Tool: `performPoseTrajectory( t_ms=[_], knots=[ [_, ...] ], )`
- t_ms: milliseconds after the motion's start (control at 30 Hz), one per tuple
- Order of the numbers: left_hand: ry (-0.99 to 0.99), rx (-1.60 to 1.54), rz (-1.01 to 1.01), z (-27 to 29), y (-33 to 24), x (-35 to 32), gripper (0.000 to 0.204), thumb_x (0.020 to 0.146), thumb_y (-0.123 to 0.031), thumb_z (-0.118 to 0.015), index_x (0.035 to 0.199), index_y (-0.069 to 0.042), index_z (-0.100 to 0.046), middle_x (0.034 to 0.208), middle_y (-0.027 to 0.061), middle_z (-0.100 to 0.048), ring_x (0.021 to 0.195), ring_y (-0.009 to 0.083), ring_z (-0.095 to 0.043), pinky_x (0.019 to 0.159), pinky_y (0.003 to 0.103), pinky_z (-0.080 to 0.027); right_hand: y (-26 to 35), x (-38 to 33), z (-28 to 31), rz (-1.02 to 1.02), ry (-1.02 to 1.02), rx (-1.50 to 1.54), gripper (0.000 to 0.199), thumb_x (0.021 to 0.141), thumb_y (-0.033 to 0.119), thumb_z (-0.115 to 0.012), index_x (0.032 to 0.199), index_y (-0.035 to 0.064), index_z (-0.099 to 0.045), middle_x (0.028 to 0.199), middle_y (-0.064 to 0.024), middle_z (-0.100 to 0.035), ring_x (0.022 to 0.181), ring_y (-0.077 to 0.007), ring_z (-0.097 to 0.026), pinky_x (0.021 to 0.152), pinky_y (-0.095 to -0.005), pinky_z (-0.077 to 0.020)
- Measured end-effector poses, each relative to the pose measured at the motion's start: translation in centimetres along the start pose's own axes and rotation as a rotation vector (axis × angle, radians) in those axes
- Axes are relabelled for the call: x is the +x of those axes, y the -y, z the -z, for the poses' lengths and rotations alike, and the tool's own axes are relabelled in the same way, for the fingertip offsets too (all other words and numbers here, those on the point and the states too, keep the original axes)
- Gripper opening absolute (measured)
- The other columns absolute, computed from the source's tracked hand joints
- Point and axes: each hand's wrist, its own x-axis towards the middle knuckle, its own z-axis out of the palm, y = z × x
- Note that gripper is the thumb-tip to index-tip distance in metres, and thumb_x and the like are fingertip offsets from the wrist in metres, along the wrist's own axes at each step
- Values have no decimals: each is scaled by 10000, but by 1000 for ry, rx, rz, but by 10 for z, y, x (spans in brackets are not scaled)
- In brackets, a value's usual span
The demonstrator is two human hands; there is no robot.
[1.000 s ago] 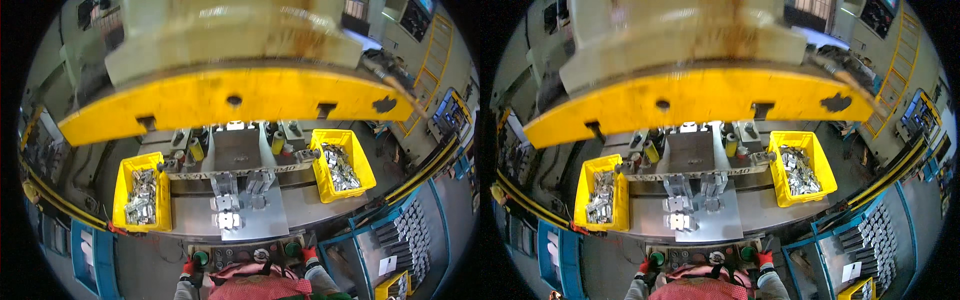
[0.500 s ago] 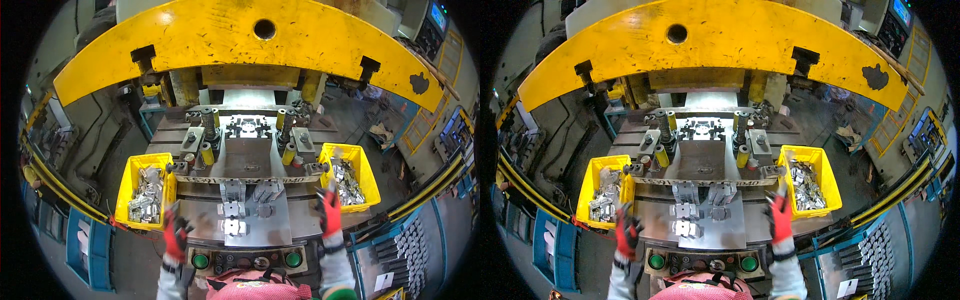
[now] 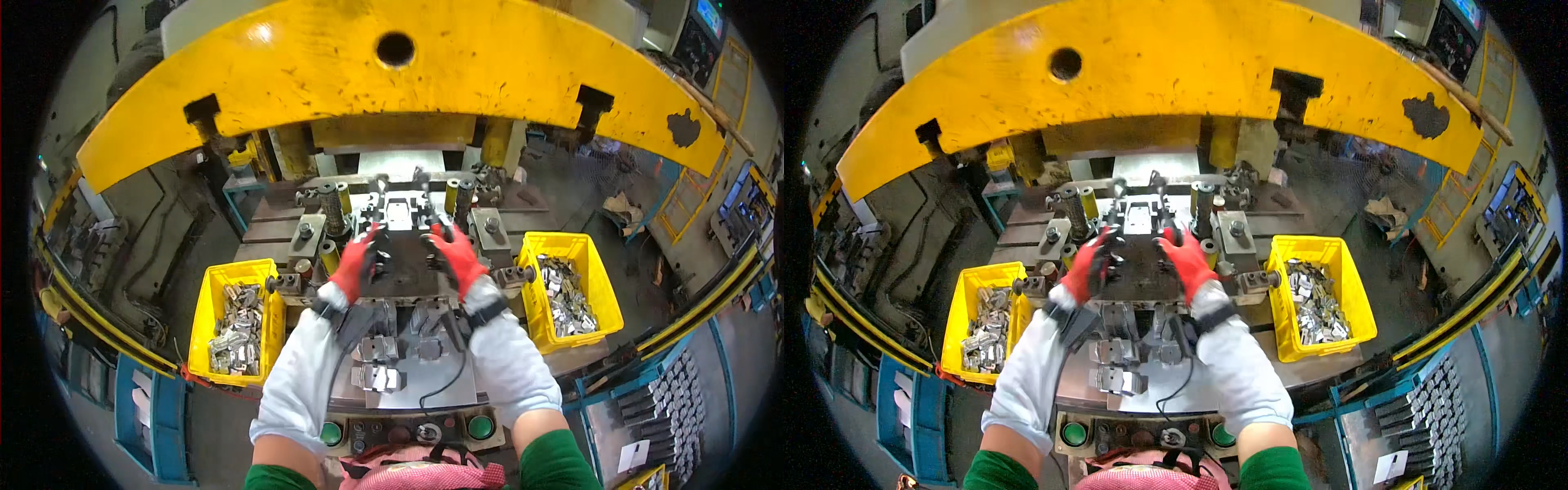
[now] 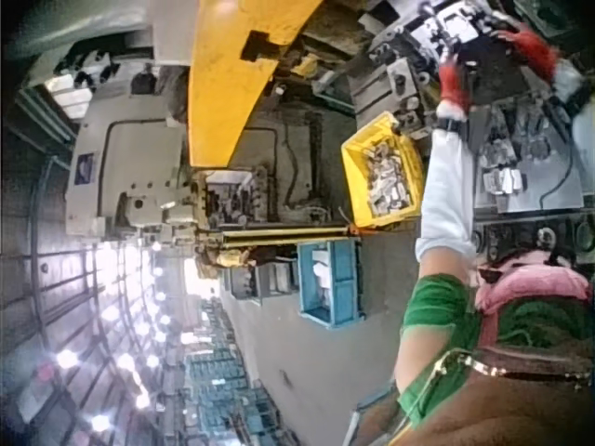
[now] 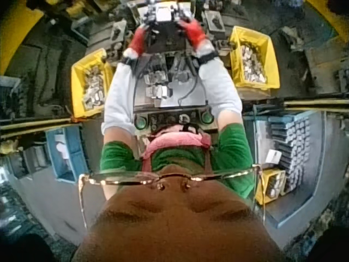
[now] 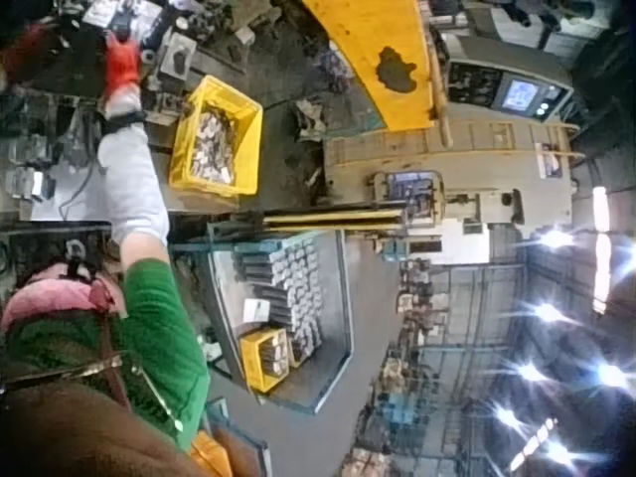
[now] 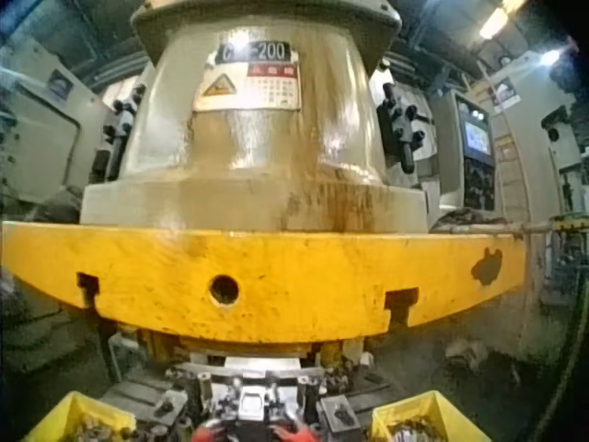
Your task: Operate a hydraulic press to form small metal components, involving placement and removal of parts using tongs.
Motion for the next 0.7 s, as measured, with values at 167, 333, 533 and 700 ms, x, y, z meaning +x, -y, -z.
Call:
performPoseTrajectory(
  t_ms=[167, 333, 533, 700],
  knots=[
    [-366, 505, -495, -5, -11, -145, 283, 835, -221, -398, 1063, -79, -487, 692, -1, -494, 488, 68, -424, 422, 191, -347, 57, -153, 85, 21, -307, 54, 476, 783, 92, -537, 1220, 49, -352, 929, -53, -510, 799, -117, -485, 718, -223, -413],
    [-624, 235, -190, 68, 38, -259, 352, 847, -329, -407, 1052, -49, -463, 592, -20, -421, 441, 51, -381, 391, 190, -357, 13, -267, 162, -178, -601, -331, 441, 800, 87, -497, 1211, 23, -352, 907, -65, -526, 729, -118, -496, 678, -247, -421],
    [-775, -144, -15, 89, 83, -306, 395, 826, -400, -430, 997, -47, -482, 570, -37, -364, 413, 52, -318, 370, 182, -286, -21, -325, 136, -313, -480, -615, 485, 740, 104, -551, 1179, -3, -374, 761, -114, -548, 697, -142, -493, 650, -287, -412],
    [-633, -162, -36, 101, 109, -302, 316, 842, -345, -429, 998, -72, -468, 622, -21, -401, 489, 72, -370, 417, 197, -335, -27, -316, 49, -534, 116, -232, 509, 751, 148, -565, 1216, 83, -367, 851, -42, -535, 778, -110, -485, 717, -245, -402]
  ],
)
